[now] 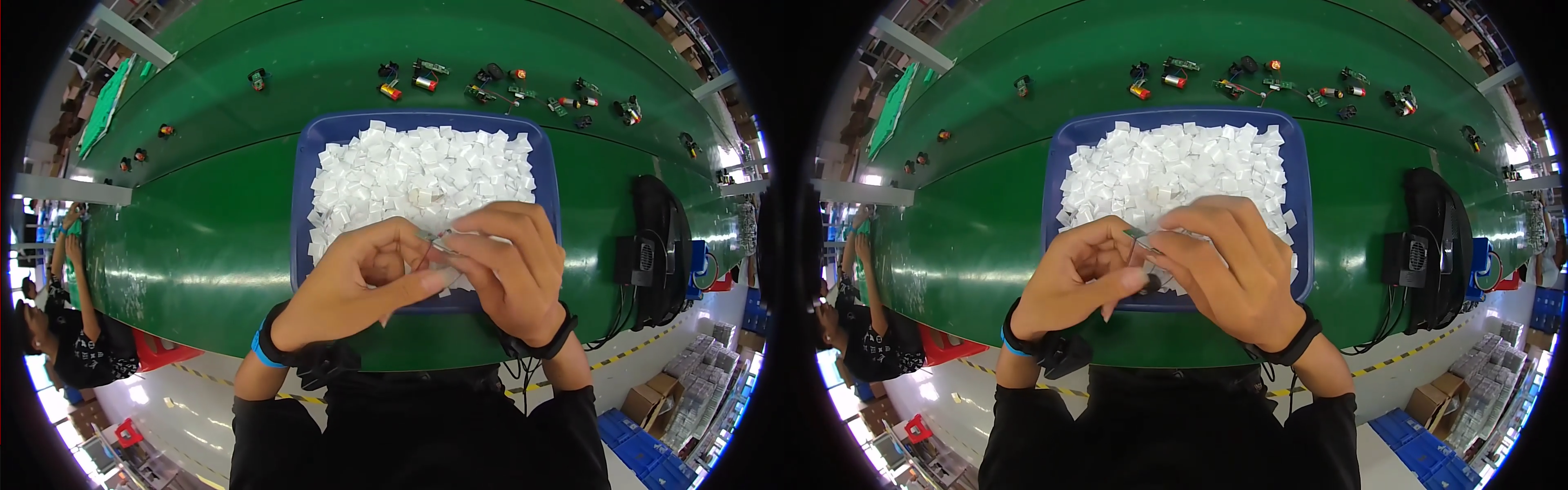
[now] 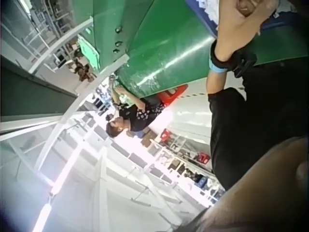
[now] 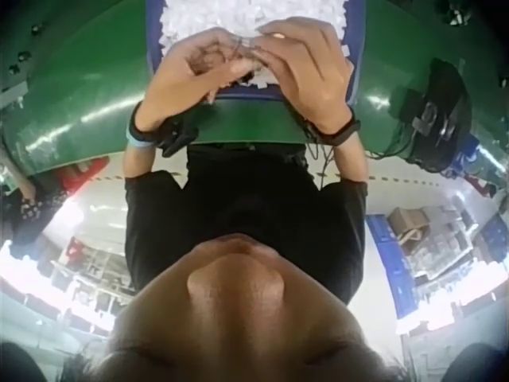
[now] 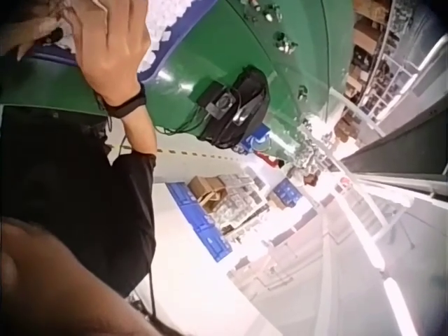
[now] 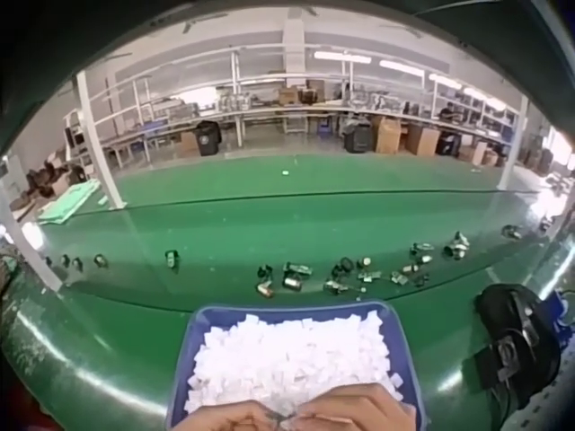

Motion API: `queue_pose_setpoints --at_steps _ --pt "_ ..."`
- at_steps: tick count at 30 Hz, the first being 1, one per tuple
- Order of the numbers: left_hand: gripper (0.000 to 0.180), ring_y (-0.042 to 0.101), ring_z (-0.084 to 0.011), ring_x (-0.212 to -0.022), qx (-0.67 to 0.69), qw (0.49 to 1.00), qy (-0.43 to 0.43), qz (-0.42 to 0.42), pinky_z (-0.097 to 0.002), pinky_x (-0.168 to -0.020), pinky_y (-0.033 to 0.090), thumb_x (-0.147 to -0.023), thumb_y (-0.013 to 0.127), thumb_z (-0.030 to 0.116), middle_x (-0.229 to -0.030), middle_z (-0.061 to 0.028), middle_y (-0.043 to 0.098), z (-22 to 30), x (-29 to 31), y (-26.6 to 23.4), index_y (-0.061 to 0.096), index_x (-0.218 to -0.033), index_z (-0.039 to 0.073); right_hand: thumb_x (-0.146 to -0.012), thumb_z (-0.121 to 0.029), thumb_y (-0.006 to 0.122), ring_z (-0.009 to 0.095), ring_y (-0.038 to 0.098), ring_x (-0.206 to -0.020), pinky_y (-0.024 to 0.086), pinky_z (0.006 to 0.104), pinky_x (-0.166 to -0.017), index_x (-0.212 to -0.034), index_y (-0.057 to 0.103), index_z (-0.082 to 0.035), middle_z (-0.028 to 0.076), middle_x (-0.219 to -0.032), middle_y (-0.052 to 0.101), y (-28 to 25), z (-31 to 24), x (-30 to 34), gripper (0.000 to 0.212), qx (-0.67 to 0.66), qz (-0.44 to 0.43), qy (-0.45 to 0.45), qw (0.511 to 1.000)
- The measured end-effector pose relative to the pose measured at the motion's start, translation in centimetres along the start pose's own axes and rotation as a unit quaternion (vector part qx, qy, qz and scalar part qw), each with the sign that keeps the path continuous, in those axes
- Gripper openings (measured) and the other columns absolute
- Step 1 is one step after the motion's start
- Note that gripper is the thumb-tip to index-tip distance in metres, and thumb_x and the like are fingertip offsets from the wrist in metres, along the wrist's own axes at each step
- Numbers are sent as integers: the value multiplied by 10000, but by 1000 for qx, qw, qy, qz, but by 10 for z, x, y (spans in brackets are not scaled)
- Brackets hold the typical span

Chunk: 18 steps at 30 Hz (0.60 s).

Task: The person assembles electronic components by picking up a circuit board, a battery, and a plastic housing, fitting them together by hand, and placing the completed units onto the green workbench.

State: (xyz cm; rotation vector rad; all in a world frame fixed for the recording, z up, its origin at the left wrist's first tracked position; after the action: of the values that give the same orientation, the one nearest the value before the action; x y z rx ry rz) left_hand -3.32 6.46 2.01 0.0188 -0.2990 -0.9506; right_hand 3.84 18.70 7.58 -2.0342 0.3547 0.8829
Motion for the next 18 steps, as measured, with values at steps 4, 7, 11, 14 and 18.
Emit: queue_pose_setpoints --at_steps 4,7,11,14,18 --pt "113 533 -36 -647 -139 987 83 23 -171 -565 407 -917 656 54 -817 -7 604 10 -1 -9 582 -991 12 -724 -4 761 246 643 -799 534 310 -622 -950 656 -45 54 -936 681 6 9 0 253 -82 7 24 996" --pt "143 526 -31 -654 -135 983 109 57 -175 -591 409 -898 679 44 -820 1 602 10 -4 -22 578 -996 21 -799 23 704 230 653 -834 525 295 -688 -922 636 -35 88 -950 690 9 16 -1 152 -156 -30 83 984" --pt "161 511 -14 -665 -19 992 93 83 -183 -600 386 -902 706 105 -834 14 621 2 -7 -28 593 -996 39 -890 -9 643 183 647 -858 493 270 -763 -948 616 -23 81 -946 684 24 28 16 65 -362 -58 233 900" --pt "159 515 -16 -677 -3 994 80 76 -181 -607 386 -907 697 99 -832 16 620 -1 -7 -26 588 -1007 41 -955 -70 550 198 633 -907 477 312 -824 -925 544 -28 127 -978 677 34 34 27 53 -440 -85 368 814" --pt "185 540 -54 -744 -15 996 67 62 -201 -613 427 -917 656 38 -914 -21 598 0 -6 -24 557 -1071 7 -1009 -151 481 204 625 -921 470 332 -836 -911 493 -37 134 -980 663 50 38 42 151 -519 -113 431 730"
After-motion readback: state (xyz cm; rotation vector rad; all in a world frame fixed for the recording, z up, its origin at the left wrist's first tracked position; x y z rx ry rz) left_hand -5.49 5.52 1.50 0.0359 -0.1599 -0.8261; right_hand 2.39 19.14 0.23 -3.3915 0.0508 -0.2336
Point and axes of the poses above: each hand's wrist, its own x-axis away from the middle knuckle, its own y-axis out of the palm, z = x × y, the point moved 8 cm from there along -x, towards the middle knuckle
